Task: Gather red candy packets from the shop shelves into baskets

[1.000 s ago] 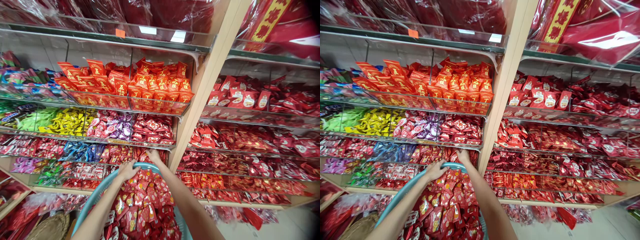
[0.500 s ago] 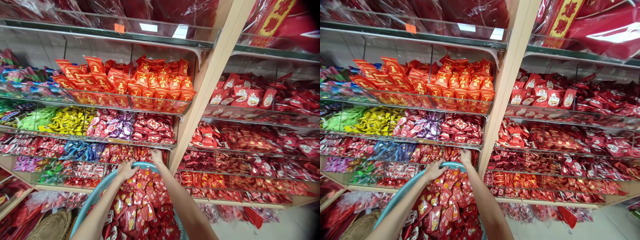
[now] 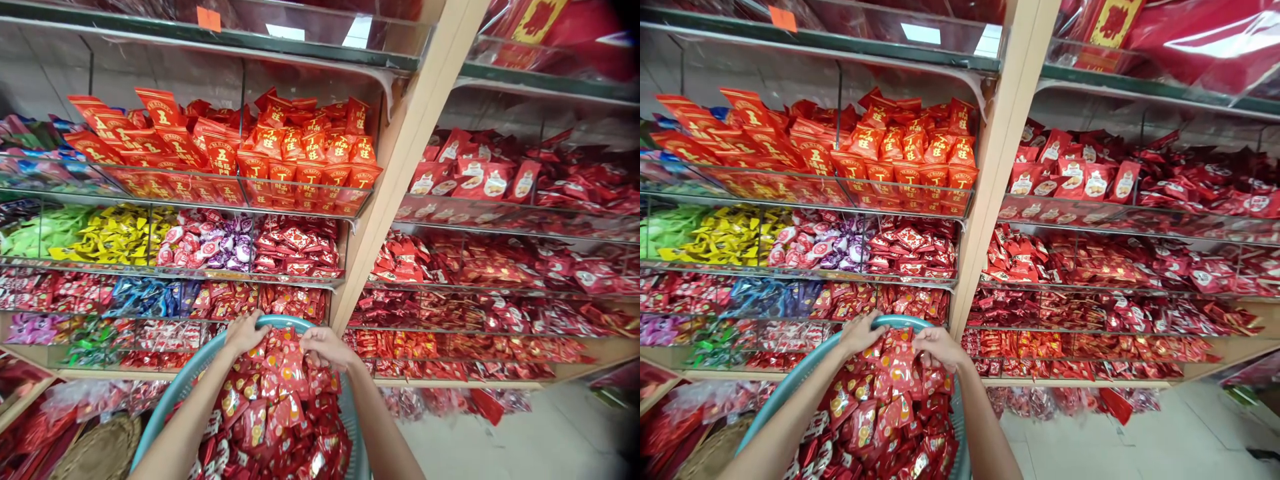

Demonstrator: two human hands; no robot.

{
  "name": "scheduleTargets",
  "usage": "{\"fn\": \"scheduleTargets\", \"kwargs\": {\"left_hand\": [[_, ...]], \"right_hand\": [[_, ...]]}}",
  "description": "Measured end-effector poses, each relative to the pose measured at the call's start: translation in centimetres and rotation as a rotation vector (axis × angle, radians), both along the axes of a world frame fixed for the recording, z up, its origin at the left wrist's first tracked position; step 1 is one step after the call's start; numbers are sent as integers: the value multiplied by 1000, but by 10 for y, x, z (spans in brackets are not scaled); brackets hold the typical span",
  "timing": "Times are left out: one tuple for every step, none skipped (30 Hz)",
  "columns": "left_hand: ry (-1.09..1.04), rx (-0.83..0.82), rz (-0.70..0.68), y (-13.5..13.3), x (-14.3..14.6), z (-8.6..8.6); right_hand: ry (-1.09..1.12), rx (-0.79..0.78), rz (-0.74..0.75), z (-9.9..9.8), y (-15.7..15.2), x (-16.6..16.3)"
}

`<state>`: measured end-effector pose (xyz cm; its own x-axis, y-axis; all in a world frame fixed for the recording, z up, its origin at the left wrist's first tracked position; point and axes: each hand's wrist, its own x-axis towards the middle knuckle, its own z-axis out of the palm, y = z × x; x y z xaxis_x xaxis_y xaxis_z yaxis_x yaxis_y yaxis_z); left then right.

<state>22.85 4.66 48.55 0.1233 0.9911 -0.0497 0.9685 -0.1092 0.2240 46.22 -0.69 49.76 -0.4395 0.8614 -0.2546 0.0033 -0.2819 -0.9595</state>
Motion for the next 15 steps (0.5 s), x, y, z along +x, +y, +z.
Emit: {"fn": "scheduleTargets", "kwargs": {"left_hand": [[1, -4, 2, 0, 1, 1], [3, -7, 3, -1, 1, 1], [5, -10, 5, -1, 1, 2], [7, -11, 7, -2, 2, 2], [7, -9, 7, -2, 2, 2], [6, -4, 8, -3, 2, 2], [4, 0, 9, -3, 2, 2], [2, 1, 9, -3, 1, 1], [1, 2, 8, -4, 1, 1], [2, 3, 8, -4, 1, 1], [4, 2, 8, -4, 0, 0], [8, -1, 7, -3, 0, 0], [11, -4, 7, -3, 0, 0], [14, -6, 7, -3, 0, 0], [15, -7, 7, -3, 0, 0]], "right_hand": [[-20, -16, 22, 2, -5, 0], [-38, -27, 34, 4, -8, 0], [-56, -33, 44, 5, -10, 0], [-73, -37, 56, 5, -11, -1], [-86, -38, 69, 4, -12, -1], [-98, -39, 87, 2, -11, -2], [-108, -42, 109, 0, -11, -2], [-118, -47, 137, -4, -10, -3], [-127, -52, 168, -8, -10, -3], [-136, -56, 198, -12, -9, -3], [-144, -60, 230, -15, -9, -3], [-149, -66, 262, -19, -9, -3], [-149, -74, 290, -21, -9, -3], [-147, -86, 315, -24, -9, -3], [-142, -101, 335, -25, -9, -4]]}}
